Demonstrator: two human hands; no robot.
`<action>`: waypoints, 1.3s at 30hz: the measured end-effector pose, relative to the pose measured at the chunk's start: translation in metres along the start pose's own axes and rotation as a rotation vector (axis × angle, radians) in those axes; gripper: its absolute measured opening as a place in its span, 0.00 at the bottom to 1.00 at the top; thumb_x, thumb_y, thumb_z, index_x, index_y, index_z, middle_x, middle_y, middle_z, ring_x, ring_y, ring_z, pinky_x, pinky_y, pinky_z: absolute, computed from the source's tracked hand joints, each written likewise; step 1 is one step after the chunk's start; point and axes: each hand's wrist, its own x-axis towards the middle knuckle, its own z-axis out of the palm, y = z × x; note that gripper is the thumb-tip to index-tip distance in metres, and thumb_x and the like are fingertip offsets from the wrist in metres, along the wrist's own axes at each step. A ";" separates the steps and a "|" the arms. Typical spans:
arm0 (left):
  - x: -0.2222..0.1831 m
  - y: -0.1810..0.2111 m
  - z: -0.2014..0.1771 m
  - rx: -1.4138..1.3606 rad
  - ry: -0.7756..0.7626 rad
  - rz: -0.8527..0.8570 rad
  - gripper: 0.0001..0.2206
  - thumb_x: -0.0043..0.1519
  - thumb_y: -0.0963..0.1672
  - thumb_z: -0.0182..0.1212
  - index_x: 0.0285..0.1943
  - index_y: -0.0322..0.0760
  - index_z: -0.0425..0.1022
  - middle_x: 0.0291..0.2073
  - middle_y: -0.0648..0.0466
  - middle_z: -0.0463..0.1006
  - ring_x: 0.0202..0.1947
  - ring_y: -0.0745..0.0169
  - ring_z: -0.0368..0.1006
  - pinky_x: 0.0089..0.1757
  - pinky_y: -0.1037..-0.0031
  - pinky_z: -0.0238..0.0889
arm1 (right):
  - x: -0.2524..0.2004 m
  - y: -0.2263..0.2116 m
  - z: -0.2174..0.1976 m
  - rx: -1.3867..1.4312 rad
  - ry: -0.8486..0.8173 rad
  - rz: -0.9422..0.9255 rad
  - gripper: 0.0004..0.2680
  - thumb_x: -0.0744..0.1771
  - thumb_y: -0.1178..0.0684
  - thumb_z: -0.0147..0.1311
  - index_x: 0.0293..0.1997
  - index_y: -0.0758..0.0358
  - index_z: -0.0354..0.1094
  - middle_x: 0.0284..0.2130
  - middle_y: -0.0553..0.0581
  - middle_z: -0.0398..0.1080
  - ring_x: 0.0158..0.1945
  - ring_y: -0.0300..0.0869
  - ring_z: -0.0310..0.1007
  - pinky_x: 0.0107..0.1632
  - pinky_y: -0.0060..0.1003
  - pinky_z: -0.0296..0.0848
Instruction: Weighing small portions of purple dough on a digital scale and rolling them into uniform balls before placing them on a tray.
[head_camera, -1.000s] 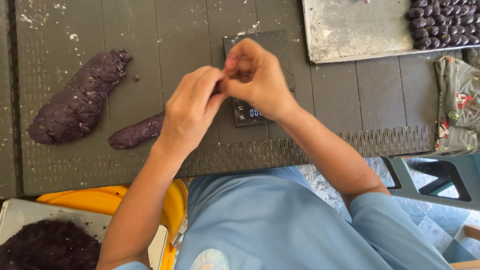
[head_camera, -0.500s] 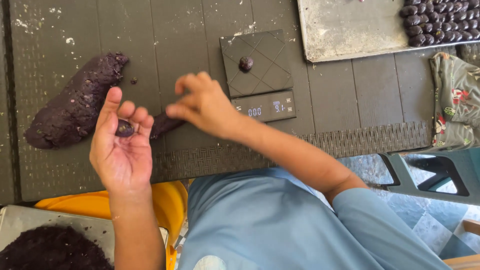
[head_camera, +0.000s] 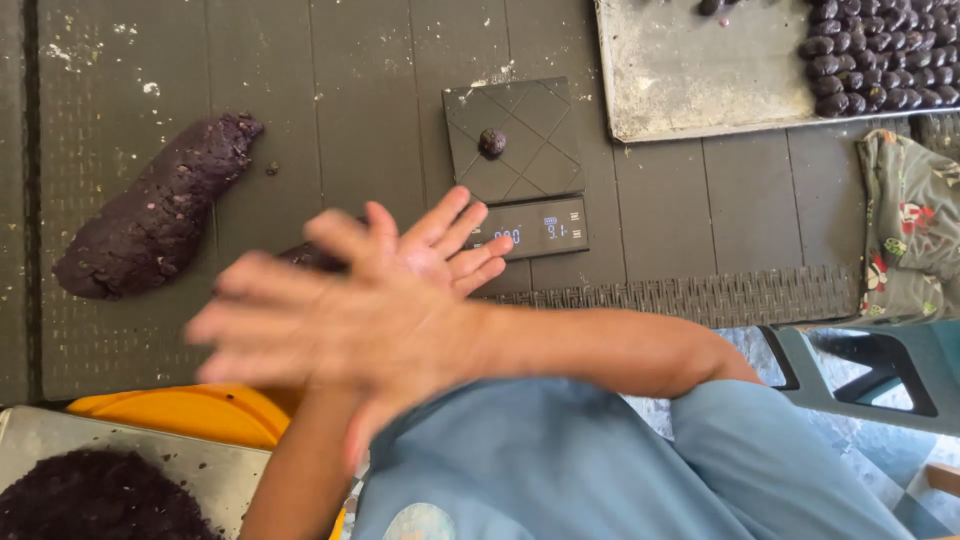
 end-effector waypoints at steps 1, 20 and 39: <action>-0.001 -0.023 0.011 -0.071 0.036 0.576 0.69 0.29 0.54 0.78 0.77 0.65 0.23 0.71 0.27 0.42 0.62 0.18 0.53 0.48 0.37 0.63 | -0.006 0.010 0.024 -0.044 0.123 0.113 0.33 0.60 0.19 0.17 0.68 0.42 0.46 0.66 0.51 0.42 0.70 0.53 0.36 0.62 0.64 0.36; 0.040 0.129 0.010 2.111 -0.243 0.615 0.05 0.66 0.38 0.51 0.43 0.35 0.73 0.40 0.50 0.78 0.41 0.51 0.72 0.45 0.65 0.60 | -0.018 0.096 0.098 0.015 0.414 0.073 0.11 0.65 0.43 0.60 0.50 0.50 0.74 0.47 0.47 0.71 0.46 0.49 0.61 0.40 0.47 0.58; -0.011 0.125 -0.036 2.470 -0.021 0.628 0.05 0.59 0.42 0.65 0.37 0.47 0.73 0.35 0.63 0.73 0.47 0.66 0.68 0.47 0.69 0.52 | 0.008 0.061 0.153 0.068 0.616 0.036 0.05 0.60 0.55 0.54 0.21 0.61 0.65 0.21 0.54 0.59 0.33 0.46 0.56 0.35 0.40 0.56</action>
